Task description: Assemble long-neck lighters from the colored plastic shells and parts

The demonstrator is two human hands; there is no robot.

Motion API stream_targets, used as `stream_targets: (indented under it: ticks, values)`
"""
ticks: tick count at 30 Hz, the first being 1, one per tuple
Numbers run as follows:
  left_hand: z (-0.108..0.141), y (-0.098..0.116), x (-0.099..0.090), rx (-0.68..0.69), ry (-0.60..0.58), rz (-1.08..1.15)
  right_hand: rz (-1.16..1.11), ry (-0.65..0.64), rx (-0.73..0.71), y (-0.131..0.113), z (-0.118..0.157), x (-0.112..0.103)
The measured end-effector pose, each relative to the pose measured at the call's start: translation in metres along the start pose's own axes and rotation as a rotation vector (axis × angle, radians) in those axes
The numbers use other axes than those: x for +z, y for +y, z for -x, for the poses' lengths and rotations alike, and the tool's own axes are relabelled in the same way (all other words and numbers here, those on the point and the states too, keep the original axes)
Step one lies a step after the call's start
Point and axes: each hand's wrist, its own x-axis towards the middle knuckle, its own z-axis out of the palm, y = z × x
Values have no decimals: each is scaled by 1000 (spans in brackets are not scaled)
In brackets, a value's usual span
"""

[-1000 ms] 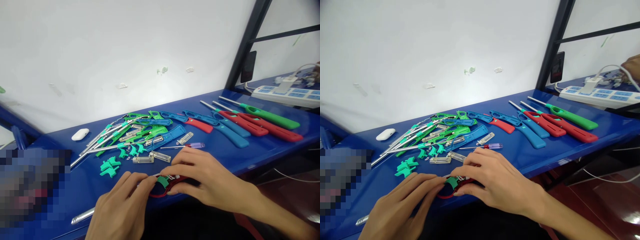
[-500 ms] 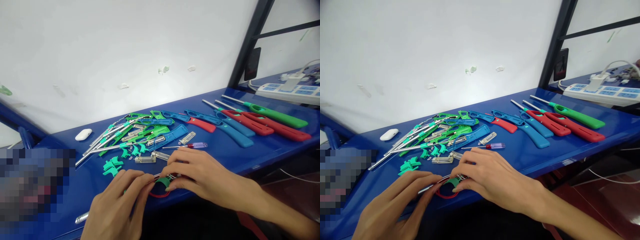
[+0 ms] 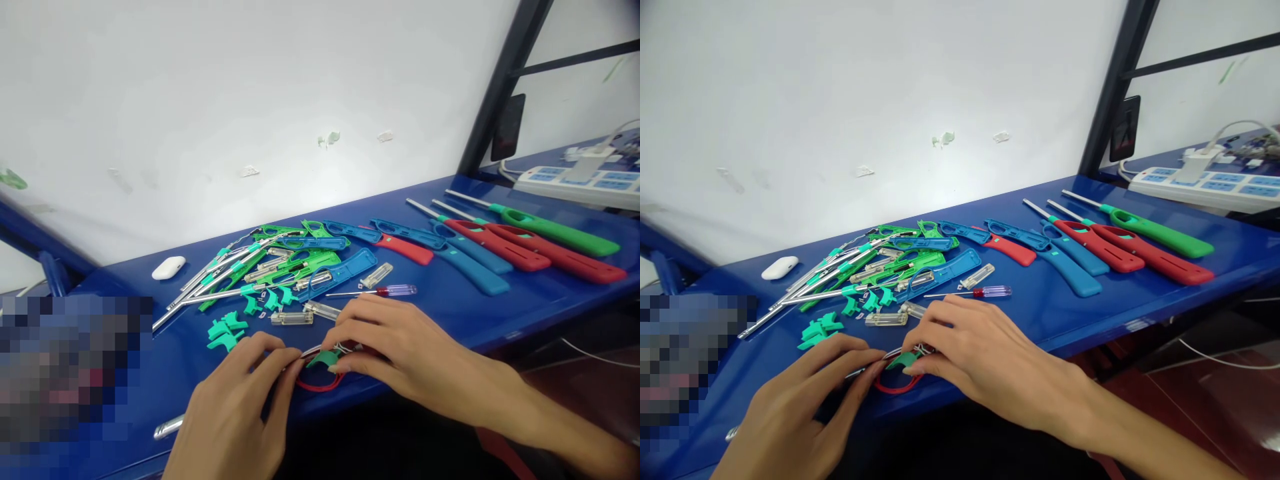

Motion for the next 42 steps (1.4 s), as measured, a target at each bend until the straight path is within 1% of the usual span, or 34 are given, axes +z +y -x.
stream_targets:
  ticks: [3,11,21,30,37,42]
  values:
    - [-2,1,1,-10,-2,7,-3,-4,6,-1,1,0]
    - [-3,3,3,0,8,23,58,-54,-60,1,1,-3]
    - [0,4,4,-9,0,8,62,-15,-50,-2,-1,-2]
    - [0,5,6,-14,-4,-1,160,31,-76,-5,-3,2]
    - [-2,5,3,-18,-12,-2,114,38,-71,-5,-3,3]
    - [-3,9,-2,-56,-54,50,42,10,-8,-5,0,0]
